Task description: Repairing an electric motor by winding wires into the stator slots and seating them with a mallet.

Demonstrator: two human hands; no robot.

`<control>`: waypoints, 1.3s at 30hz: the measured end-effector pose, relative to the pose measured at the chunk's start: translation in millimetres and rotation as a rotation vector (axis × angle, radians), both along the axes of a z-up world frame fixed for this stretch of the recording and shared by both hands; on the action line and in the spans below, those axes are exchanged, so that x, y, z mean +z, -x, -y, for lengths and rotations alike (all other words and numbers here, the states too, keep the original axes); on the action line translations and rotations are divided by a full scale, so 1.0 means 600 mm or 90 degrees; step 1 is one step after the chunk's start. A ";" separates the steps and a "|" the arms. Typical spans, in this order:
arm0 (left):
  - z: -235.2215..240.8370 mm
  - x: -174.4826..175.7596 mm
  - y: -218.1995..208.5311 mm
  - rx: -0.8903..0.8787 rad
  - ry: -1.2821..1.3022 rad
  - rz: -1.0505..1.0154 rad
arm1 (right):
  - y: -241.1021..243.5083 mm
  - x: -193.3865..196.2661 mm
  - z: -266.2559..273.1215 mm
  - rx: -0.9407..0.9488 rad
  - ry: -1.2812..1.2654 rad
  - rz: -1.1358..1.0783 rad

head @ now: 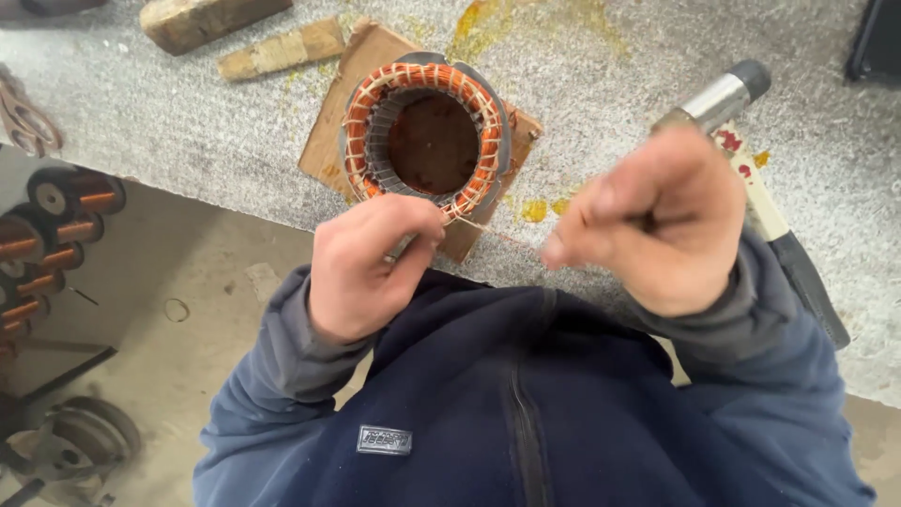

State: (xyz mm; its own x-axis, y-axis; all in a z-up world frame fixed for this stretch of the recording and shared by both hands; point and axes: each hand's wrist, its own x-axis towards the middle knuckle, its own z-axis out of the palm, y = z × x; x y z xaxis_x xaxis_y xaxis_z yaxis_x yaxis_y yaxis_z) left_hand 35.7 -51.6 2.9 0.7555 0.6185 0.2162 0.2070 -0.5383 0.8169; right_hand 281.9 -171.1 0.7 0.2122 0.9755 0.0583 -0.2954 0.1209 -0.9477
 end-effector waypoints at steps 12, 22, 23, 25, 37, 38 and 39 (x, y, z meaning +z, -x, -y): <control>-0.012 0.016 -0.002 0.035 0.198 -0.043 | 0.105 -0.093 0.086 0.105 0.078 -0.037; -0.024 0.005 0.006 0.015 0.250 -0.030 | 0.157 -0.067 0.024 0.135 -0.052 0.394; -0.025 0.003 0.008 0.006 0.243 -0.024 | 0.155 -0.072 0.024 0.126 -0.105 0.451; -0.030 0.002 0.008 -0.005 0.254 -0.022 | 0.153 -0.070 0.021 0.085 -0.125 0.481; -0.051 -0.011 0.006 -0.033 0.336 -0.017 | 0.163 -0.071 0.008 -0.013 0.134 0.275; -0.054 -0.013 0.007 -0.033 0.368 -0.017 | 0.163 -0.066 0.002 -0.017 0.162 0.292; -0.059 -0.015 0.008 -0.033 0.370 -0.018 | 0.159 -0.061 -0.002 -0.017 0.164 0.291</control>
State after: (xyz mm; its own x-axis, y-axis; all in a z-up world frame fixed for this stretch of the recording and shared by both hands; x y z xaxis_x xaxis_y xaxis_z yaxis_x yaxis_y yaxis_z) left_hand 31.1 -16.4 -6.1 0.7887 0.5916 -0.1675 0.2178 -0.0140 0.9759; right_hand 186.7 -170.2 -35.8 0.2457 0.9652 -0.0897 0.1560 -0.1307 -0.9791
